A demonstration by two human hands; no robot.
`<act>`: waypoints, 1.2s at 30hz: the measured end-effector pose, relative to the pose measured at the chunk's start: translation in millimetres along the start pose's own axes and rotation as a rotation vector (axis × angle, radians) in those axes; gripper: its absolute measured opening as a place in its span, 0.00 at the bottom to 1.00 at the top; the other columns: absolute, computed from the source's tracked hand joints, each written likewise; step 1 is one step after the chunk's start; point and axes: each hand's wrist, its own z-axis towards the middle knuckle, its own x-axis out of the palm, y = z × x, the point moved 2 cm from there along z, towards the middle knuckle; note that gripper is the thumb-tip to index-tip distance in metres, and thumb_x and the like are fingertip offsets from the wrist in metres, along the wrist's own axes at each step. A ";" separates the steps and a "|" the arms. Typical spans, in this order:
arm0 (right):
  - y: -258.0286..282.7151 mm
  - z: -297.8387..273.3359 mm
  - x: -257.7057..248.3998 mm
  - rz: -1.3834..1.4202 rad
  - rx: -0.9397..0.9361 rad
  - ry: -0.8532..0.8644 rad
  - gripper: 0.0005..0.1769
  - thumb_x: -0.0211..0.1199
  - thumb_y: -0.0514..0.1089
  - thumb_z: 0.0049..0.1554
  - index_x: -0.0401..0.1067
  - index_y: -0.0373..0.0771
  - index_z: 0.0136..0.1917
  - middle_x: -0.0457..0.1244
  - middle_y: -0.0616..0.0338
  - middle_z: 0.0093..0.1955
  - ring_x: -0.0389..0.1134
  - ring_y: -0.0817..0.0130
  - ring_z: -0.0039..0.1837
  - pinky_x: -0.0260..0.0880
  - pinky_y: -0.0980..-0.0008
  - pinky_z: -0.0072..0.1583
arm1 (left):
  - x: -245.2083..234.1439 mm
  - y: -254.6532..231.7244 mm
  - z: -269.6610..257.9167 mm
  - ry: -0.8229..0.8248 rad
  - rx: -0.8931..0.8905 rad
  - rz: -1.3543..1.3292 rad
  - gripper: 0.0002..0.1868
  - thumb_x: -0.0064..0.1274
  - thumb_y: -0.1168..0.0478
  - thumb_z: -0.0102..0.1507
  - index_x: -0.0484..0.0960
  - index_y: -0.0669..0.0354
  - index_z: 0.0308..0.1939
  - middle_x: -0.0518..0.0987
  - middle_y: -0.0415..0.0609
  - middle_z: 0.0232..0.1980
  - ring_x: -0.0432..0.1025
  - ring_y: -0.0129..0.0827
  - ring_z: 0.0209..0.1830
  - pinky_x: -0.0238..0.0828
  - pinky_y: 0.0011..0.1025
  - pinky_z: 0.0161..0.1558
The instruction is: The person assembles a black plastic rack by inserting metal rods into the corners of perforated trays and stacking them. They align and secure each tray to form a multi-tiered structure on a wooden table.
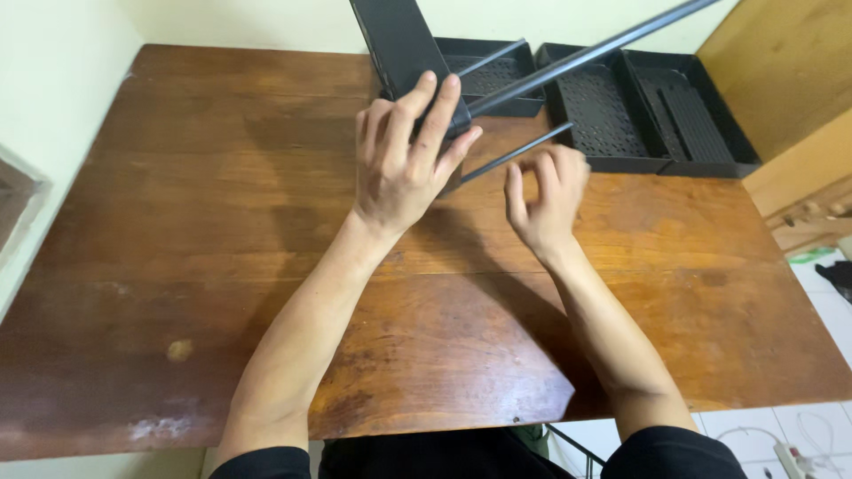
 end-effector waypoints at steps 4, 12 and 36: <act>22.7 24.2 -51.4 -0.288 -0.268 -0.121 0.17 0.65 0.45 0.64 0.69 0.41 0.64 0.58 0.44 0.66 0.57 0.47 0.72 0.48 0.47 0.71 | 5.5 -13.8 1.1 0.034 0.070 0.026 0.33 0.72 0.47 0.68 0.75 0.53 0.71 0.72 0.46 0.65 0.66 0.36 0.45 0.66 0.35 0.51; 0.4 53.5 -57.6 -0.325 -0.302 0.083 0.16 0.63 0.44 0.69 0.71 0.42 0.69 0.60 0.52 0.70 0.58 0.54 0.77 0.44 0.45 0.78 | 7.5 -31.3 -1.1 0.052 0.149 -0.002 0.29 0.71 0.51 0.66 0.78 0.53 0.68 0.72 0.47 0.65 0.66 0.36 0.44 0.66 0.36 0.50; -23.2 97.3 1.4 -0.217 -0.115 -0.455 0.18 0.62 0.40 0.62 0.67 0.41 0.65 0.55 0.49 0.68 0.56 0.56 0.72 0.52 0.52 0.71 | 48.4 21.6 75.2 0.092 0.127 -0.251 0.20 0.70 0.55 0.57 0.84 0.54 0.50 0.77 0.45 0.46 0.72 0.38 0.43 0.69 0.38 0.45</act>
